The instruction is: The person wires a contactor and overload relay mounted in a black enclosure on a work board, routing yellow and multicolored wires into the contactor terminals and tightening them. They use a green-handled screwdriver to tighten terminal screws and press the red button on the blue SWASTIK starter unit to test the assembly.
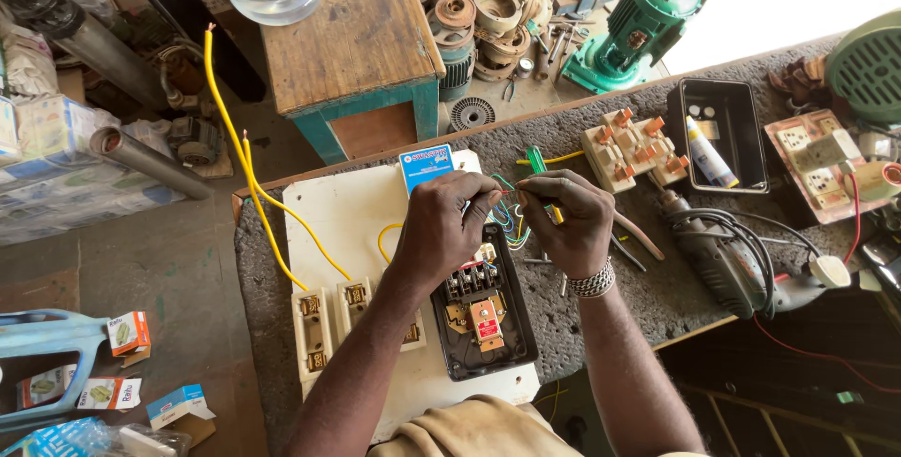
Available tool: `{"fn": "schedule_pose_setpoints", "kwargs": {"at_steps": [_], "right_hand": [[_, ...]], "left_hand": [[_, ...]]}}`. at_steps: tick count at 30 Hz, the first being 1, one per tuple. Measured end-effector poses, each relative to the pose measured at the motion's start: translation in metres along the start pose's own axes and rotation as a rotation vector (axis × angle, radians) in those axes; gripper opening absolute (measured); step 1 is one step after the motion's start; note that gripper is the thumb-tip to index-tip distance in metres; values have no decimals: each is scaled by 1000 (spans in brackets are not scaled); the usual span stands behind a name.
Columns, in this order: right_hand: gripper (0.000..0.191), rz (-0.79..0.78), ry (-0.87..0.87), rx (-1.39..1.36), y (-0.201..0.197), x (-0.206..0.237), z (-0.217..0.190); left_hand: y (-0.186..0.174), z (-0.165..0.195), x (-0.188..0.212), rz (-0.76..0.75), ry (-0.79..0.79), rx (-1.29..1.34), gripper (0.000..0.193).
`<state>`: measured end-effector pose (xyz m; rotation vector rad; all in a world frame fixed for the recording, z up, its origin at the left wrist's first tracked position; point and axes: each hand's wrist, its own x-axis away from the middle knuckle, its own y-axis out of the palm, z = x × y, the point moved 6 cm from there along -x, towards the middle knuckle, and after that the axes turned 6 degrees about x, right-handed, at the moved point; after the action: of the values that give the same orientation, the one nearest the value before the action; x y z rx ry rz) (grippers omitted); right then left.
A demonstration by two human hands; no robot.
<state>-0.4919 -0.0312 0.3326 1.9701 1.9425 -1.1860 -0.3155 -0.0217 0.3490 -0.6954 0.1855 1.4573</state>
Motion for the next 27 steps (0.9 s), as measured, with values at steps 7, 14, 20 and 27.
{"fn": "schedule_pose_setpoints", "kwargs": {"at_steps": [7, 14, 20, 27], "right_hand": [[14, 3, -15, -1, 2, 1, 2], [9, 150, -152, 211, -2, 4, -13], [11, 92, 41, -181, -2, 8, 8], [24, -192, 307, -976, 14, 26, 42]], "left_hand": [[3, -1, -1, -16, -26, 12, 7], [11, 14, 4, -62, 21, 11, 7], [8, 18, -2, -38, -19, 96, 6], [5, 18, -4, -84, -13, 147, 6]]}}
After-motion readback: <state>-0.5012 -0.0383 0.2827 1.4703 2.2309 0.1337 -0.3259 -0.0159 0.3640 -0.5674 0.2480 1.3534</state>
